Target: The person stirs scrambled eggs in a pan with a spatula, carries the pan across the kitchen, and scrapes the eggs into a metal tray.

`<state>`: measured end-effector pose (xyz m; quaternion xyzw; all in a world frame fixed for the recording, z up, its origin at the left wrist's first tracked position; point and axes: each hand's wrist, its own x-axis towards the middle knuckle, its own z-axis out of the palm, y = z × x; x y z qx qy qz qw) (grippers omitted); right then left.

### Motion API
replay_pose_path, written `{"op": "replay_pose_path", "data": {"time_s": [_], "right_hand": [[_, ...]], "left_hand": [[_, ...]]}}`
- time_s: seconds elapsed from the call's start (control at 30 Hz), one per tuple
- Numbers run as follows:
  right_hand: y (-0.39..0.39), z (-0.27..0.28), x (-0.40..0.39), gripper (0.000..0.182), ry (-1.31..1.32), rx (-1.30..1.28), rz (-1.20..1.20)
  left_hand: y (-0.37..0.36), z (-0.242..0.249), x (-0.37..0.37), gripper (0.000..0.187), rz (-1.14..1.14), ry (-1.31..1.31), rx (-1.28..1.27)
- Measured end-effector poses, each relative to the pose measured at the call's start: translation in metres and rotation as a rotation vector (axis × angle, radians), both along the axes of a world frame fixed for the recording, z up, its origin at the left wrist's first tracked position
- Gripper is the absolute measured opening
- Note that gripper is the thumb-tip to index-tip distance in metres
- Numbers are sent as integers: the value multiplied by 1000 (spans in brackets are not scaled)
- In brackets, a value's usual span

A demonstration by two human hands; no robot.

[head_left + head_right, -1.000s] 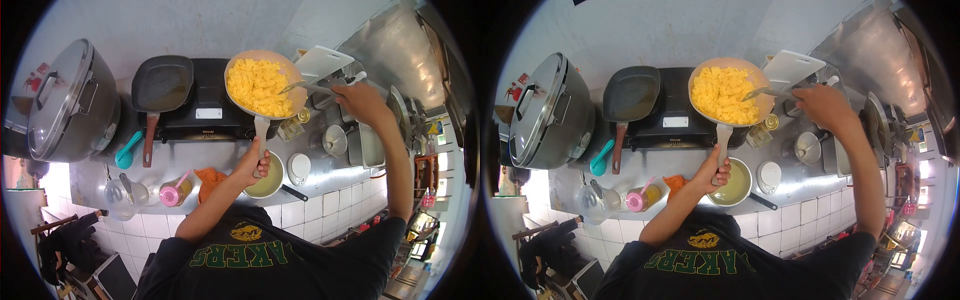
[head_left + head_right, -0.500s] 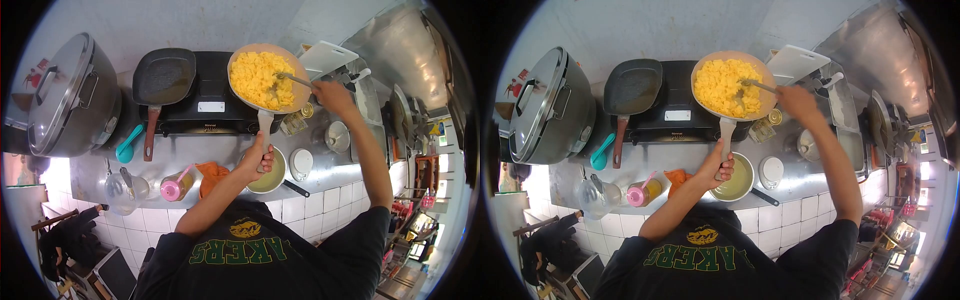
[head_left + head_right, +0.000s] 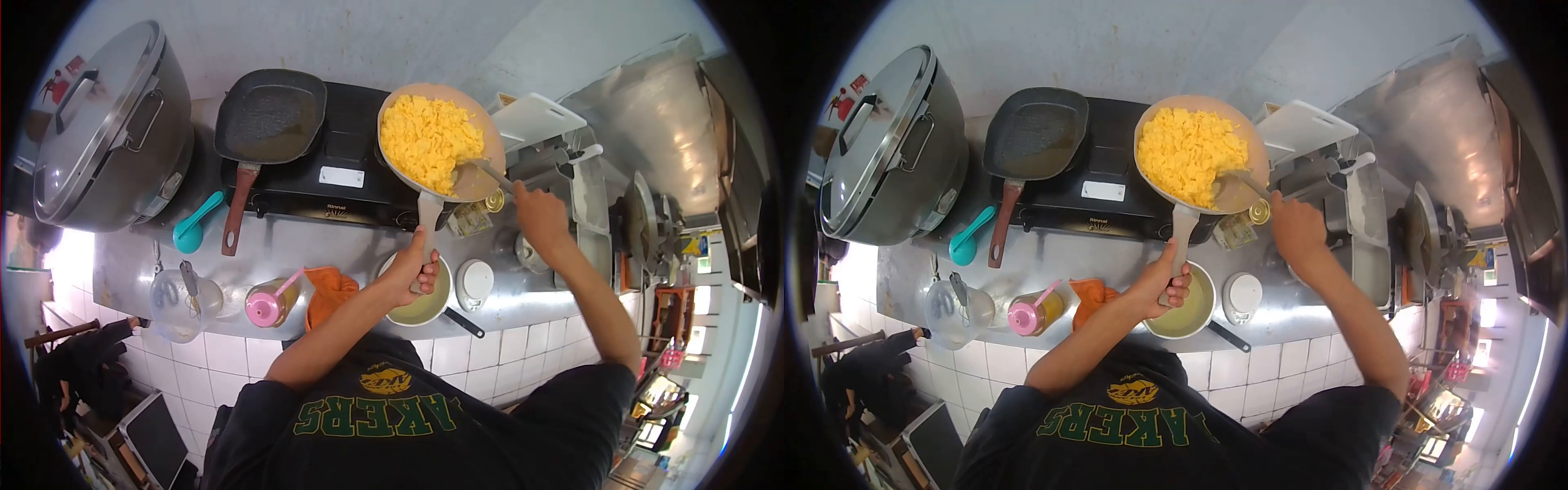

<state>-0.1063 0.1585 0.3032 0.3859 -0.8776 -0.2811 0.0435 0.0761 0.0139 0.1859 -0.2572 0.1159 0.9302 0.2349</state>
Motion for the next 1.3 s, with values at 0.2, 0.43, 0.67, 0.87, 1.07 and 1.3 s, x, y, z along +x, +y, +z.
{"op": "replay_pose_path", "data": {"time_s": [0.2, 0.43, 0.67, 0.87, 1.07, 1.3], "right_hand": [[-5, -2, -40, 22, -141, -336, -191], [-14, 82, 2, 21, -253, -13, -61], [-28, 43, 61, 15, -207, 33, 42], [-20, -41, -29, 31, -169, -263, 51], [-16, 47, -79, 41, -735, -178, -506], [6, 22, -80, 29, -131, -358, 86]], "left_hand": [[2, -2, 1, 53, -17, -6, -19], [2, -1, 3, 53, 9, -8, -9], [3, 1, 3, 52, -1, -23, -15], [8, -4, 4, 52, 42, -32, -50], [4, -3, 3, 52, 58, -52, -48], [0, -6, 3, 53, 18, 11, 29]]}}
